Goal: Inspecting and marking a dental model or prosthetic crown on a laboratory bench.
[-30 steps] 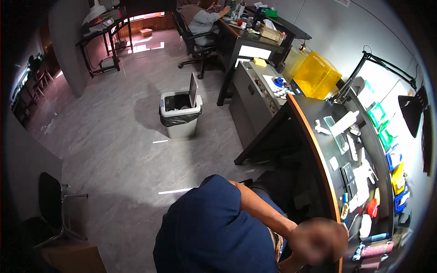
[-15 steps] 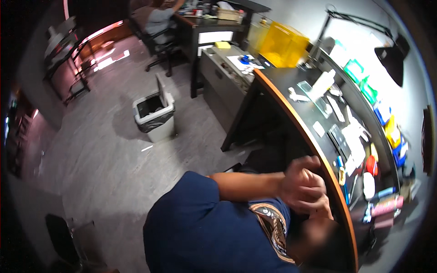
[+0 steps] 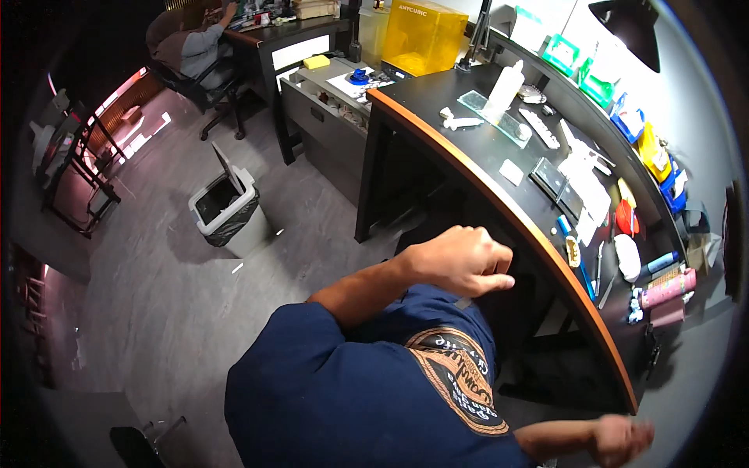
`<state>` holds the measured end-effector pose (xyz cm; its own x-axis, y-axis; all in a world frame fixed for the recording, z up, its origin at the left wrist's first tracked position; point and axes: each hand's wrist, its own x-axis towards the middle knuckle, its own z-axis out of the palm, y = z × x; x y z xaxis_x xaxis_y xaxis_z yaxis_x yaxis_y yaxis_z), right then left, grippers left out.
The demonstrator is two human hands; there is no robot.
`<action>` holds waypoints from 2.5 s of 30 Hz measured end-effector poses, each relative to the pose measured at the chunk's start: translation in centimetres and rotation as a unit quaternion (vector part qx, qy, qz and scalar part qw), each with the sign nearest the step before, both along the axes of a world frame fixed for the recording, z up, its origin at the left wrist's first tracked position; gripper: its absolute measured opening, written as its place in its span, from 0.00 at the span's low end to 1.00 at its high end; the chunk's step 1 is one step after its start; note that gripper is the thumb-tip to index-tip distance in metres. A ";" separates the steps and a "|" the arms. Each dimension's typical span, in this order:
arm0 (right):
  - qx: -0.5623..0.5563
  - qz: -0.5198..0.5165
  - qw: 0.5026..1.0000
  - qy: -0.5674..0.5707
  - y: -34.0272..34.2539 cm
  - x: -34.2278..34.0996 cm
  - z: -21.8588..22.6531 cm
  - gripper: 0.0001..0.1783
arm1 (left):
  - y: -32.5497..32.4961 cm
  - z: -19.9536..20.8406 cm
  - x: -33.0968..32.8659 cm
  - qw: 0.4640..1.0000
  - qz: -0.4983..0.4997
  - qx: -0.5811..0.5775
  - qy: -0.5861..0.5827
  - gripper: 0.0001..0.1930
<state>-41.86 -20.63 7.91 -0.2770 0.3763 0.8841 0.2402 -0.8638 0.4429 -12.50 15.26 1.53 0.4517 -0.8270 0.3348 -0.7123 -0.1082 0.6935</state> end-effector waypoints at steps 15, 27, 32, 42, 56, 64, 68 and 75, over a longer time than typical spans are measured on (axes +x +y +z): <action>0.279 -0.630 0.690 0.223 -14.3 -16.6 -25.4 0.29 | 1.1 0.9 0.8 0.978 0.032 -0.203 0.019 0.12; 0.460 -0.476 0.439 0.607 -4.2 -1.2 -47.0 0.24 | 1.3 2.8 0.5 0.996 -0.046 -0.077 -0.025 0.09; 0.468 -0.461 0.442 0.610 -5.4 2.1 -47.4 0.23 | 0.1 -3.2 4.8 0.981 -0.028 0.089 0.170 0.22; 0.473 -0.471 0.428 0.609 -5.9 3.8 -46.3 0.19 | -5.8 -27.1 8.5 0.936 0.255 0.228 -0.077 0.44; 0.467 -0.473 0.426 0.613 -5.7 5.1 -46.5 0.16 | -5.2 -27.5 8.6 0.945 0.272 0.159 -0.085 0.39; 0.472 -0.466 0.432 0.610 -6.0 5.7 -46.4 0.15 | -5.1 -27.0 8.6 0.939 0.264 0.217 -0.037 0.43; 0.473 -0.466 0.434 0.609 -5.9 5.6 -46.3 0.15 | -4.9 -26.4 8.2 0.938 0.270 0.214 -0.033 0.43; 0.468 -0.465 0.434 0.614 -5.9 5.9 -46.2 0.16 | -3.8 -16.8 9.3 0.974 0.115 0.180 0.073 0.27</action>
<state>-35.97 -26.54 -38.24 0.5059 -0.8618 0.0359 -0.8459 -0.5039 -0.1748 -3.24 11.47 -15.25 0.6596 -0.7506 -0.0394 -0.5378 -0.5079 0.6730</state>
